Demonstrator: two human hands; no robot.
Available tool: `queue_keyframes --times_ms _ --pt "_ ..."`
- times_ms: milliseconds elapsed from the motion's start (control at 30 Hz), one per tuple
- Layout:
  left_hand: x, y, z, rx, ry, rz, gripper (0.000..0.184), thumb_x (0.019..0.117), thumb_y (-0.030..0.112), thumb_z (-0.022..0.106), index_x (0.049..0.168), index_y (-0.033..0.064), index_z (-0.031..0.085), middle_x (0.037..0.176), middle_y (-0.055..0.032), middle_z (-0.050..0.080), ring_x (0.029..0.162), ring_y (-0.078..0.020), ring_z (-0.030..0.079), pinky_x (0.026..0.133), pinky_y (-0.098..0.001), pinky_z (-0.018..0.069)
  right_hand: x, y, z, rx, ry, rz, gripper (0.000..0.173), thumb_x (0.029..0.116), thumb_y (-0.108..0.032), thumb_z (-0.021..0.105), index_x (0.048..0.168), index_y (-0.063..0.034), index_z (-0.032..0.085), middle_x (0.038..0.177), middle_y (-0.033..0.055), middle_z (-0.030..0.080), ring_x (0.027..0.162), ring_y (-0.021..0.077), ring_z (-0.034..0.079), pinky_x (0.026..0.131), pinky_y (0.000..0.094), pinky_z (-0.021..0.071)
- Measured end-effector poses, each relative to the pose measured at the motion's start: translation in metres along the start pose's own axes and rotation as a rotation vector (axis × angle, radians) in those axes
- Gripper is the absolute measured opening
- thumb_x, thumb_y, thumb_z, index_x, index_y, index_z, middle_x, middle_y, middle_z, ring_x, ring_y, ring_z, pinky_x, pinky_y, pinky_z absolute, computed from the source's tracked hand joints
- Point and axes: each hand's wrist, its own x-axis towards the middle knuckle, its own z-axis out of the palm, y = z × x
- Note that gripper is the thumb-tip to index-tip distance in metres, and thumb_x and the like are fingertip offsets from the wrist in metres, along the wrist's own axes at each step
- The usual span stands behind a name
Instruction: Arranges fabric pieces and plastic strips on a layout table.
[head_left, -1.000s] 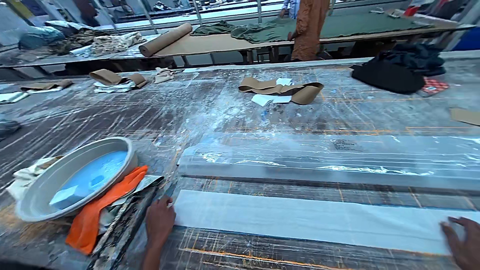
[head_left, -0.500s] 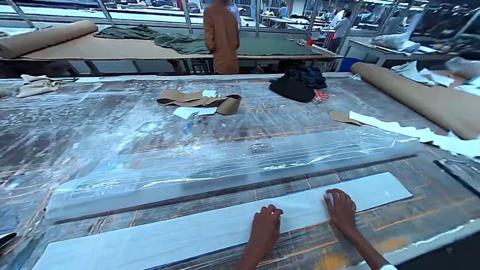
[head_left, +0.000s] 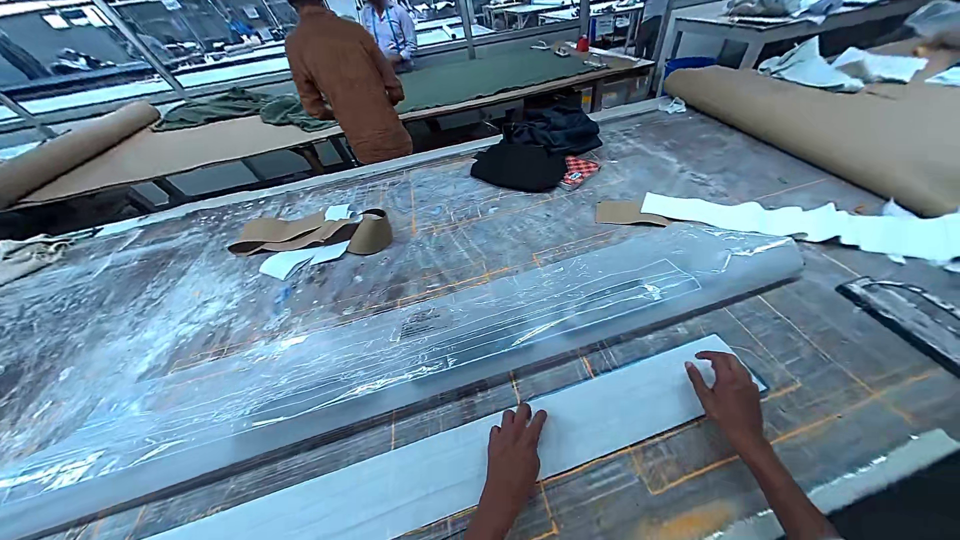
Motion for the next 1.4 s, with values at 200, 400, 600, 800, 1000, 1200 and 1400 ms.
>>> queue_keyframes --times_ms 200,400,600,800,1000,1200,1400 --pt "0.024 0.04 0.011 -0.006 0.128 0.059 0.054 0.0899 -0.006 0.054 0.134 0.0218 0.067 0.129 -0.0114 0.064 0.111 -0.0334 0.064 0.081 -0.0458 0.057 0.02 0.053 -0.025 -0.105 -0.035 0.254 0.064 0.0886 -0.048 0.078 0.132 -0.003 0.061 0.132 0.0309 0.055 0.12 0.0548 0.054 0.087 0.0746 0.0428" --pt "0.047 0.083 0.017 0.036 0.059 0.056 0.054 0.0905 -0.005 0.054 0.135 0.0219 0.066 0.133 -0.01 0.062 0.114 -0.0326 0.063 0.082 -0.0454 0.0565 0.029 0.067 -0.03 -0.108 -0.161 0.362 0.071 0.0821 -0.053 0.082 0.126 -0.0017 0.062 0.128 0.0289 0.058 0.12 0.0509 0.054 0.089 0.0699 0.0439" --pt "0.064 0.124 0.023 0.062 -0.03 0.145 0.056 0.0918 -0.004 0.052 0.139 0.0242 0.063 0.138 -0.01 0.061 0.118 -0.0339 0.061 0.082 -0.0481 0.0544 0.038 0.074 -0.029 -0.037 -0.201 0.324 0.055 0.0854 -0.046 0.082 0.116 -0.0031 0.066 0.113 0.0241 0.065 0.11 0.0459 0.06 0.088 0.0682 0.0442" --pt "0.081 0.16 0.027 0.063 -0.083 0.231 0.058 0.0895 -0.005 0.056 0.14 0.0227 0.061 0.138 -0.0118 0.059 0.119 -0.035 0.06 0.081 -0.0483 0.0541 0.041 0.075 -0.023 -0.04 -0.147 0.268 0.04 0.0902 -0.037 0.079 0.109 -0.0038 0.067 0.102 0.0202 0.067 0.102 0.0425 0.063 0.084 0.0643 0.0465" --pt "0.098 0.197 0.028 0.073 -0.132 0.248 0.059 0.0921 -0.005 0.055 0.143 0.0236 0.058 0.139 -0.0111 0.056 0.12 -0.0334 0.058 0.083 -0.0468 0.0534 0.044 0.077 -0.023 -0.016 -0.161 0.276 0.024 0.093 -0.029 0.077 0.099 -0.0061 0.071 0.094 0.015 0.069 0.096 0.0368 0.065 0.083 0.0611 0.0476" --pt "0.113 0.225 0.034 0.07 -0.147 0.305 0.057 0.0936 -0.004 0.055 0.142 0.0245 0.058 0.14 -0.0084 0.056 0.121 -0.0323 0.057 0.082 -0.0468 0.053 0.047 0.073 -0.026 0.031 -0.146 0.325 0.02 0.0941 -0.026 0.076 0.097 -0.0069 0.072 0.092 0.0131 0.07 0.092 0.0333 0.067 0.084 0.0601 0.0478" --pt "0.114 0.238 0.037 0.08 -0.141 0.339 0.058 0.0923 -0.003 0.058 0.143 0.0248 0.058 0.139 -0.0083 0.056 0.118 -0.0314 0.057 0.081 -0.0449 0.0522 0.046 0.072 -0.026 0.049 -0.108 0.334 0.02 0.0955 -0.027 0.074 0.098 -0.0067 0.071 0.087 0.0119 0.07 0.086 0.0318 0.068 0.081 0.0582 0.0493"
